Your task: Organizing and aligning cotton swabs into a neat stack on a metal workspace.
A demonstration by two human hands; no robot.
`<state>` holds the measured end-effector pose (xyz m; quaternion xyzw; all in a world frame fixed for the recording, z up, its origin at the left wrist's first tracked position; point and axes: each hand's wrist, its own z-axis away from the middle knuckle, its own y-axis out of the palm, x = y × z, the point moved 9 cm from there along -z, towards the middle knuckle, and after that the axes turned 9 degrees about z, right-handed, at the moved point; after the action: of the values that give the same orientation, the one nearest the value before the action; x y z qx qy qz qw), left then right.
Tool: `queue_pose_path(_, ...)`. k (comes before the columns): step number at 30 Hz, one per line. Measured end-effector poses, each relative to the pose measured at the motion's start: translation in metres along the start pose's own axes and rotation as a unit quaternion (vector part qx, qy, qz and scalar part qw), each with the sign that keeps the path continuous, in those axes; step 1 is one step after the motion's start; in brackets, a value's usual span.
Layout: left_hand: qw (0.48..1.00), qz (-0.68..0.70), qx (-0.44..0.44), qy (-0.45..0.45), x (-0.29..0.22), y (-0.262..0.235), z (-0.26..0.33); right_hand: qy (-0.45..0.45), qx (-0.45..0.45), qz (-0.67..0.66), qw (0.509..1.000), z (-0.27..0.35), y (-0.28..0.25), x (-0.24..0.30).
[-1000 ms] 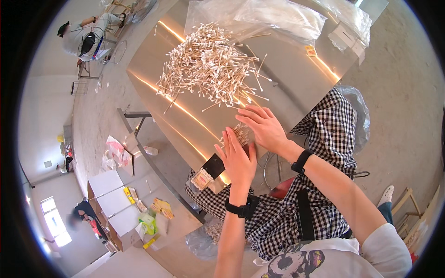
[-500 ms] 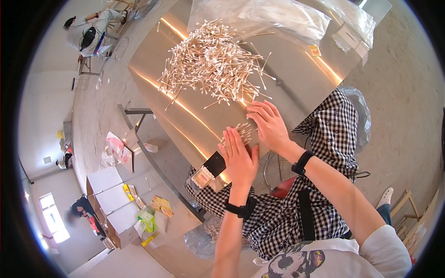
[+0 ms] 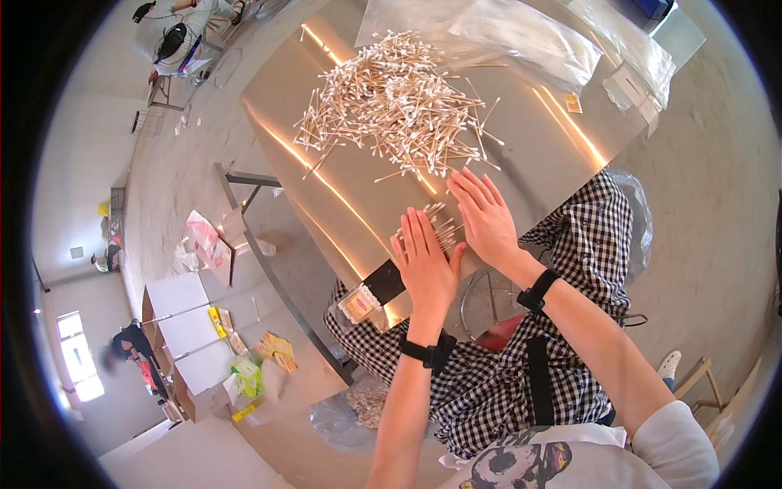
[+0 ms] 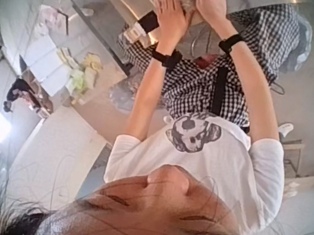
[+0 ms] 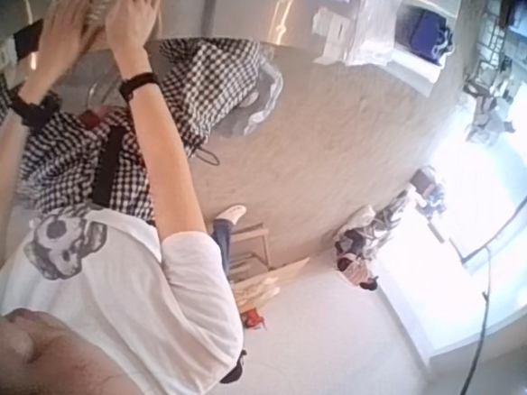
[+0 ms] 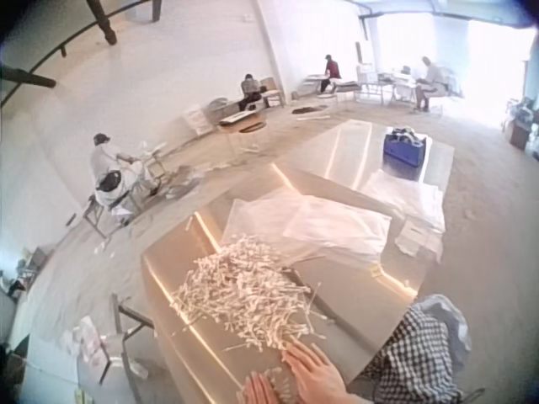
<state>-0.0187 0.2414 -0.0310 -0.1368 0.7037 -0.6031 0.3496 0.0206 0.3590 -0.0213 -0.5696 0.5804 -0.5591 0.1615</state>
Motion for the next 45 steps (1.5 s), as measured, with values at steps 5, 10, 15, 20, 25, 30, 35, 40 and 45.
queue_pose_path(5,1.0,0.011,-0.023,-0.003,0.003,0.0,-0.006,-0.008,-0.003,0.002,1.0,0.001,0.0,0.0)
queue_pose_path(10,1.0,-0.006,-0.027,-0.012,0.005,0.001,-0.014,-0.02,-0.033,0.007,0.999,0.001,-0.008,0.003)
queue_pose_path(15,0.997,0.046,-0.055,0.001,0.01,-0.001,-0.011,-0.039,-0.02,-0.087,0.995,-0.007,-0.014,0.014)
queue_pose_path(20,0.997,0.07,-0.042,0.009,0.011,0.003,-0.005,-0.097,0.023,-0.067,0.993,-0.027,-0.003,0.03)
queue_pose_path(25,0.997,0.069,-0.041,0.005,0.007,0.002,-0.005,-0.128,0.061,-0.026,0.989,-0.038,0.01,0.032)
queue_pose_path(30,0.995,0.077,-0.059,0.01,0.007,-0.001,-0.005,-0.176,0.099,-0.023,0.979,-0.043,0.016,0.038)
queue_pose_path(35,0.996,0.078,-0.046,0.005,0.007,0.0,-0.005,-0.198,0.13,0.13,0.963,-0.041,0.024,0.051)
queue_pose_path(40,0.997,0.068,-0.044,0.01,0.006,0.001,-0.005,-0.133,0.179,0.2,0.954,-0.04,0.031,0.049)
queue_pose_path(45,0.995,0.081,-0.054,0.016,0.003,-0.005,-0.005,0.071,0.077,-0.07,0.992,-0.042,0.0,0.012)
